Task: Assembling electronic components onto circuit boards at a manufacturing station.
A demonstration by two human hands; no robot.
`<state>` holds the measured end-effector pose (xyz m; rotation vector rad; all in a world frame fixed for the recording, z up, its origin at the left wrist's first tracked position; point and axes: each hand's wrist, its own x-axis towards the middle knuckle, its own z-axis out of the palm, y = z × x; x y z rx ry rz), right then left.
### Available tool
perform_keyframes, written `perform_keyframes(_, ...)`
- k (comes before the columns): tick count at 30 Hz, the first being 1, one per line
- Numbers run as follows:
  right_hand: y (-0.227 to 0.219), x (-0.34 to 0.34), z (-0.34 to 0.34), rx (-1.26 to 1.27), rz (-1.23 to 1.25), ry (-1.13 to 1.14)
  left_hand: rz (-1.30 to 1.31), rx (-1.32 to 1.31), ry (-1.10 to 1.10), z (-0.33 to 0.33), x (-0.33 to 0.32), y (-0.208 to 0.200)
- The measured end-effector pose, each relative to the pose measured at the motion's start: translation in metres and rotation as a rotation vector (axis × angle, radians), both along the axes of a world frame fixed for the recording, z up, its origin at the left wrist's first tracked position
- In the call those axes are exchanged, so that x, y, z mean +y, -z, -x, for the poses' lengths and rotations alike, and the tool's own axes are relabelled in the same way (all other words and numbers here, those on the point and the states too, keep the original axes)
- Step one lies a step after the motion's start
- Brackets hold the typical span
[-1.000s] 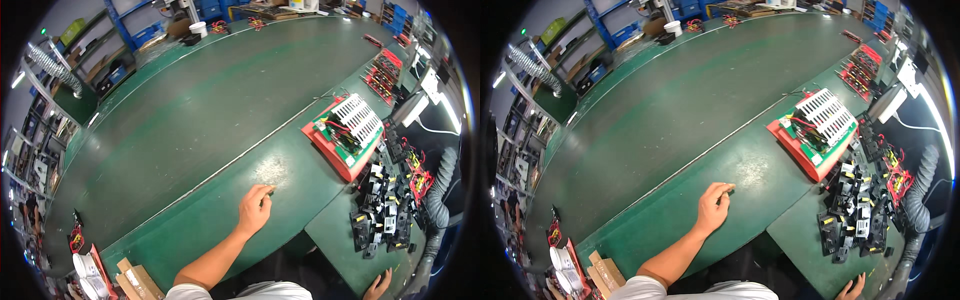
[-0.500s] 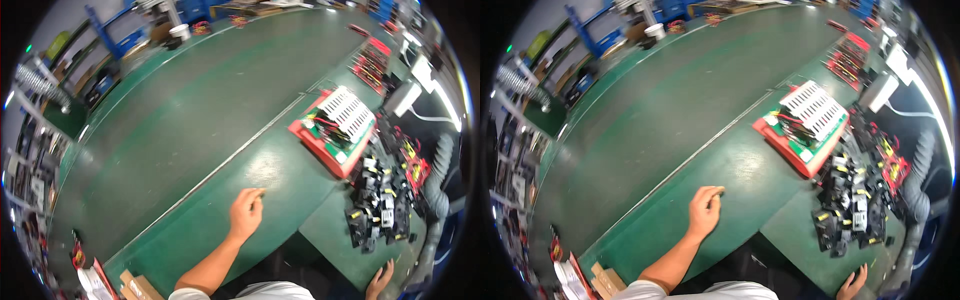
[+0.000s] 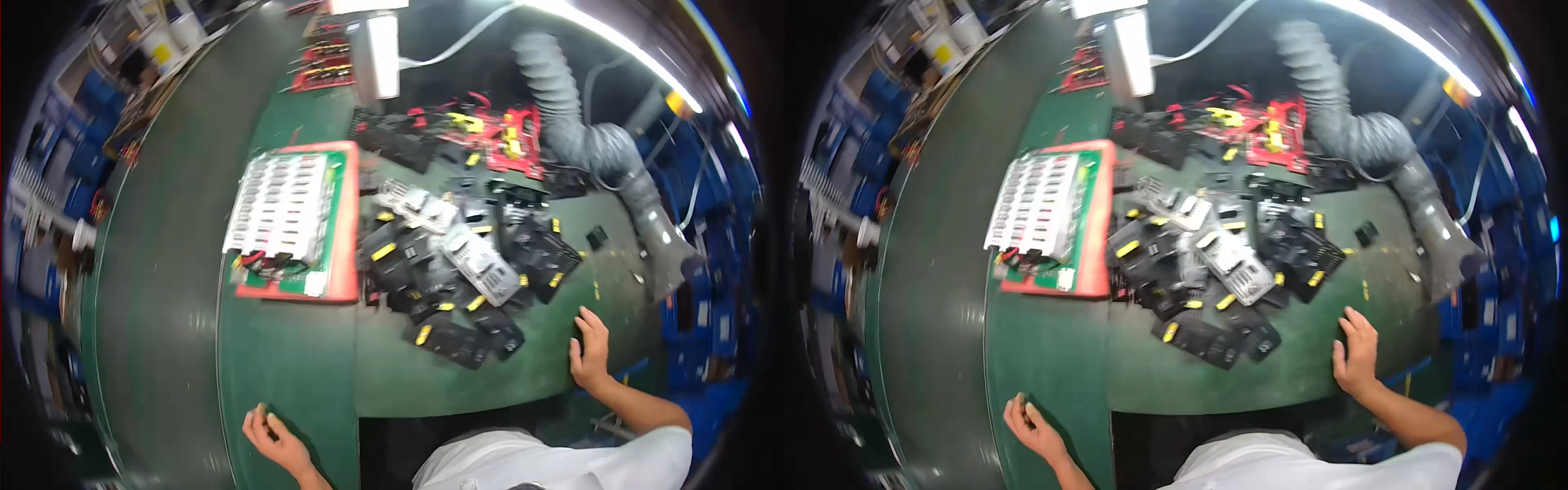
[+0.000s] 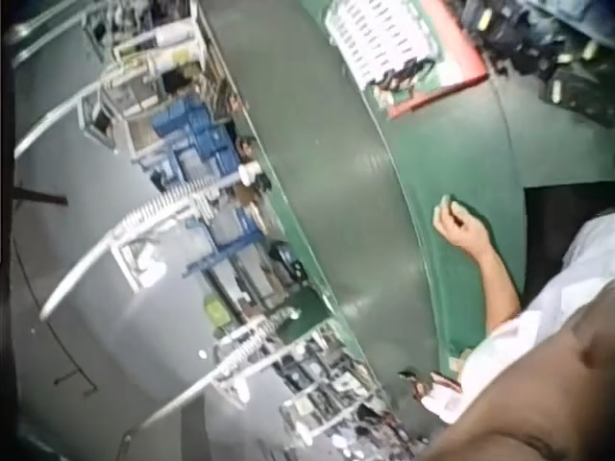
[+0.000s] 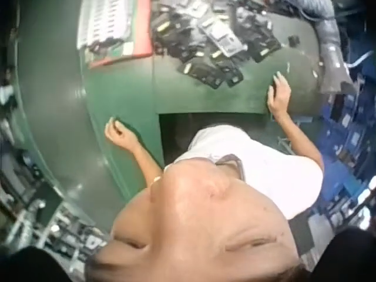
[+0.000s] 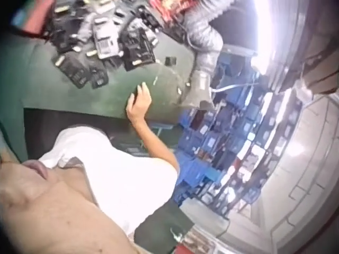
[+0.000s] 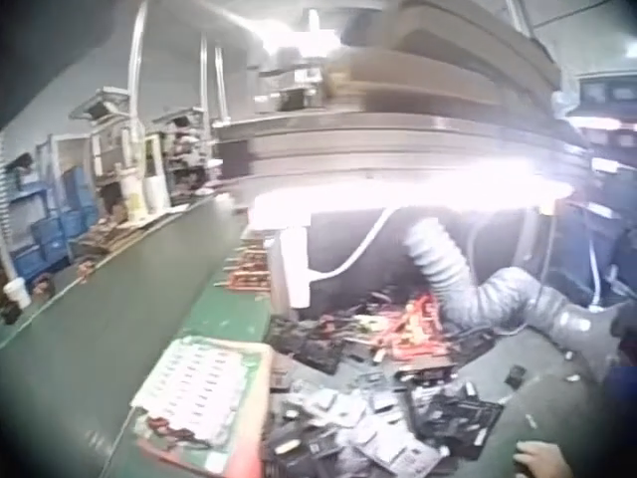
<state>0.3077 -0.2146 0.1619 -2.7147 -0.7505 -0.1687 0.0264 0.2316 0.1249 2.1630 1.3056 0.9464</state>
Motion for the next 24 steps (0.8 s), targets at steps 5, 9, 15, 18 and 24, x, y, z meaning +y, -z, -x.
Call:
perform_keyframes(5, -0.008, -0.007, -0.011, 0.028, -0.037, 0.000, -0.031, 0.290, -0.004, -0.004, 0.012, 0.008)
perform_keyframes(9, -0.006, -0.014, -0.018, 0.005, -0.104, -0.006, -0.212, 0.428, 0.139, -0.047, -0.027, -0.048)
perform_keyframes(15, 0.029, -0.020, -0.014, -0.031, -0.217, 0.050, -0.445, 0.464, 0.216, -0.003, 0.030, 0.015)
perform_keyframes(18, 0.034, -0.022, -0.012, -0.073, -0.306, 0.088, -0.211, 0.897, 0.655, -0.009, 0.075, -0.040)
perform_keyframes(24, 0.027, -0.033, -0.012, 0.248, -0.757, -0.054, -0.231, 0.342, 1.109, -0.222, -0.175, -0.172)
